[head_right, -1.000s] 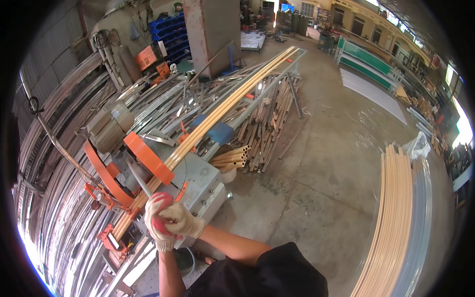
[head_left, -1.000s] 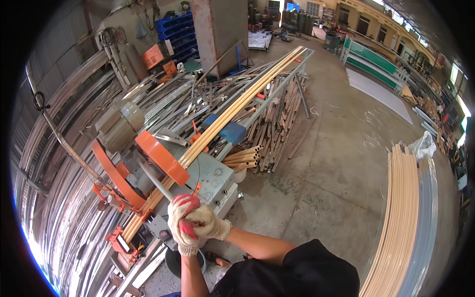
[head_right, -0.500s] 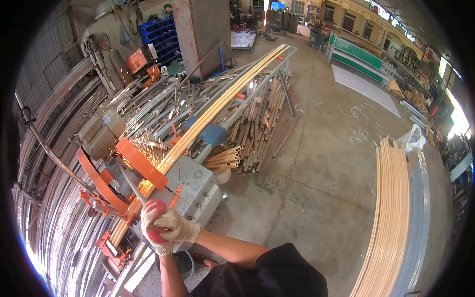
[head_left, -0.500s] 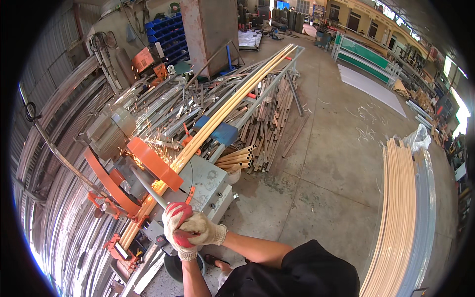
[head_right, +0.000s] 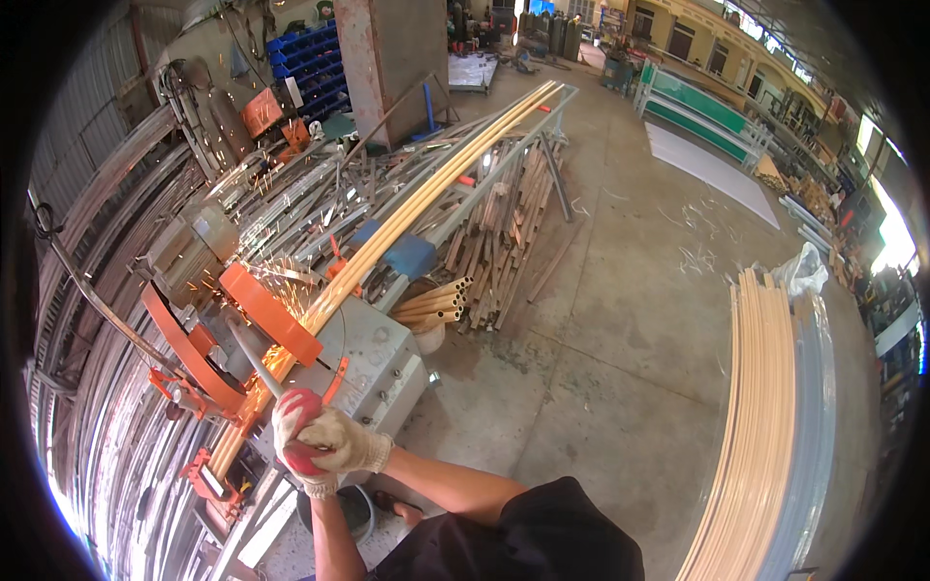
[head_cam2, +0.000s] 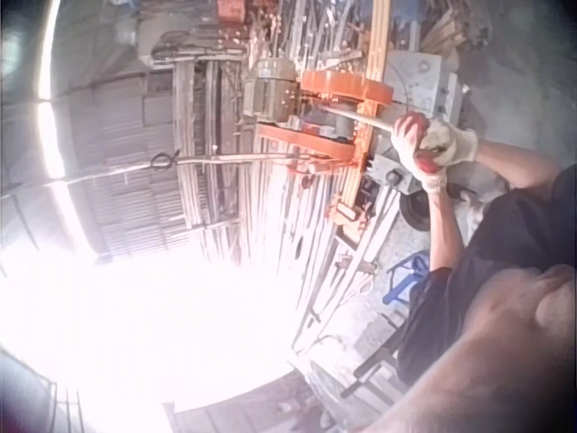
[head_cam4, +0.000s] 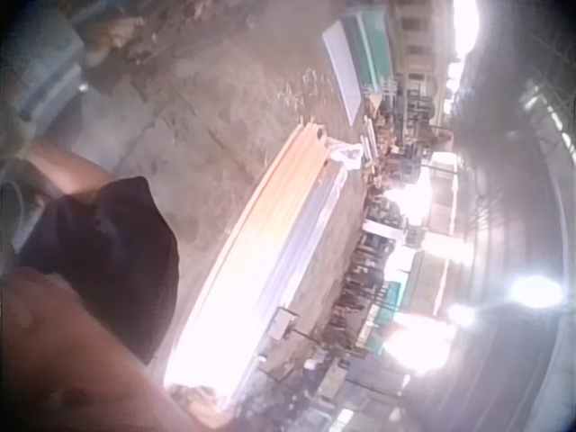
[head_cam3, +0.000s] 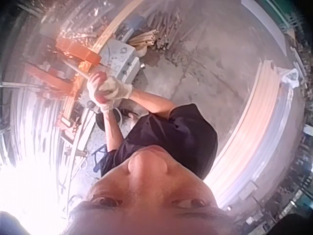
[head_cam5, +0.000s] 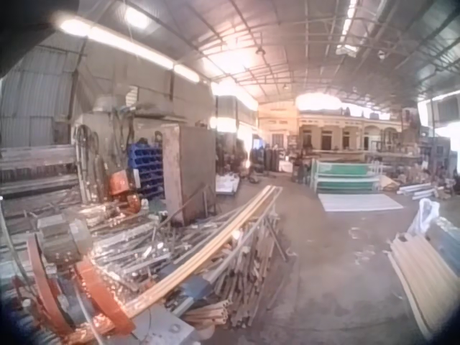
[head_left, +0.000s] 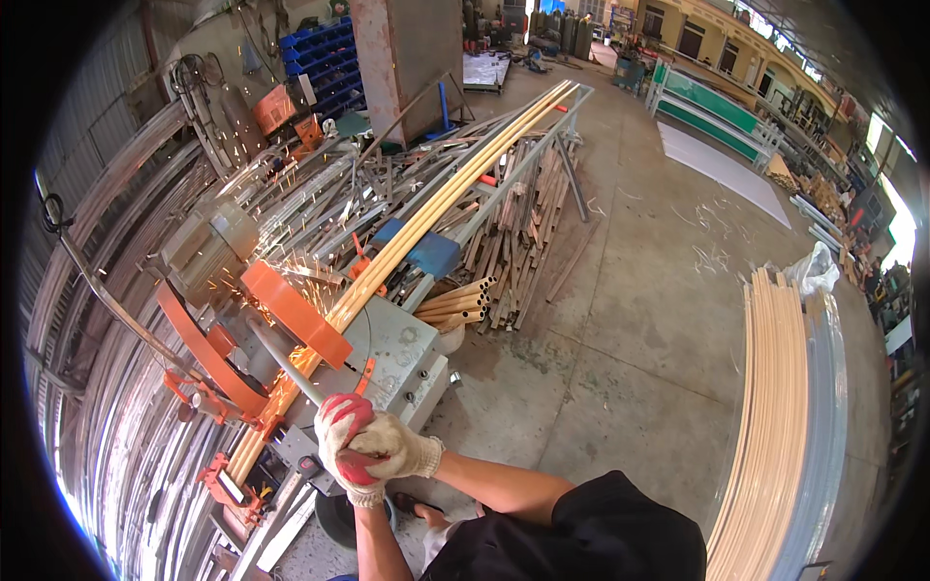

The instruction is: The person uses a circular saw to cut multiple metal tubes at once, then stacks the cut tubes onto a metal rack and uses an air nozzle to clean the saw table.

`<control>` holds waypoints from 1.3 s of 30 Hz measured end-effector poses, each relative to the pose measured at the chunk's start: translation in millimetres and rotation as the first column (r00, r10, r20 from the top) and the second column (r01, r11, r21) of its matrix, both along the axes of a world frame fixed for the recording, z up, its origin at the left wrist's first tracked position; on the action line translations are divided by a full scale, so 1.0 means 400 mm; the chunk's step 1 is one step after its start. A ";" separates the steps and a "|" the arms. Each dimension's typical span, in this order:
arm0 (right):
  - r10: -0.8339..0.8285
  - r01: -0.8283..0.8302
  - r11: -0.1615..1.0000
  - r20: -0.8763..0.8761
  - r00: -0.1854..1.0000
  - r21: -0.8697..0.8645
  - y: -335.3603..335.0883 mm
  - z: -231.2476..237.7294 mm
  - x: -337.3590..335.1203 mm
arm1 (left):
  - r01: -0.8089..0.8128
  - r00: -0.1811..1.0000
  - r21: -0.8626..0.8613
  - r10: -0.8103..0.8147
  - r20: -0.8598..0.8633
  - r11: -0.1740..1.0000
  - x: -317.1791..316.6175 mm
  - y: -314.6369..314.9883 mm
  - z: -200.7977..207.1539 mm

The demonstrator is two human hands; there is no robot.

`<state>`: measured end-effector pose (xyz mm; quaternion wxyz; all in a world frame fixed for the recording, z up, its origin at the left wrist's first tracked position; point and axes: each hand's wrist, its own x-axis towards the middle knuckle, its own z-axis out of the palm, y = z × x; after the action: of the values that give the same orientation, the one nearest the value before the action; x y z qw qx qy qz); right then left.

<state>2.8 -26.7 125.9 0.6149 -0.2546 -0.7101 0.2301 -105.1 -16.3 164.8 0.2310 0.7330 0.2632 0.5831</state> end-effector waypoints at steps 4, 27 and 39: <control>-0.016 0.018 0.999 -0.038 0.999 0.031 -0.002 0.003 -0.007 | -0.033 0.999 -0.041 0.035 0.037 0.999 0.017 -0.013 0.009; -0.151 0.150 0.988 0.022 0.988 0.028 -0.042 -0.042 0.022 | 0.081 0.990 0.057 -0.074 -0.119 0.995 -0.013 0.008 -0.073; -0.162 0.165 0.986 0.089 0.983 -0.034 -0.071 -0.091 0.023 | 0.155 0.982 0.059 -0.148 -0.114 0.986 -0.029 -0.004 -0.103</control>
<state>11.9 -55.1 89.4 0.5952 -0.3344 -0.7076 0.1822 -116.6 -17.9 123.4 0.2349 0.7891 0.1988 0.5315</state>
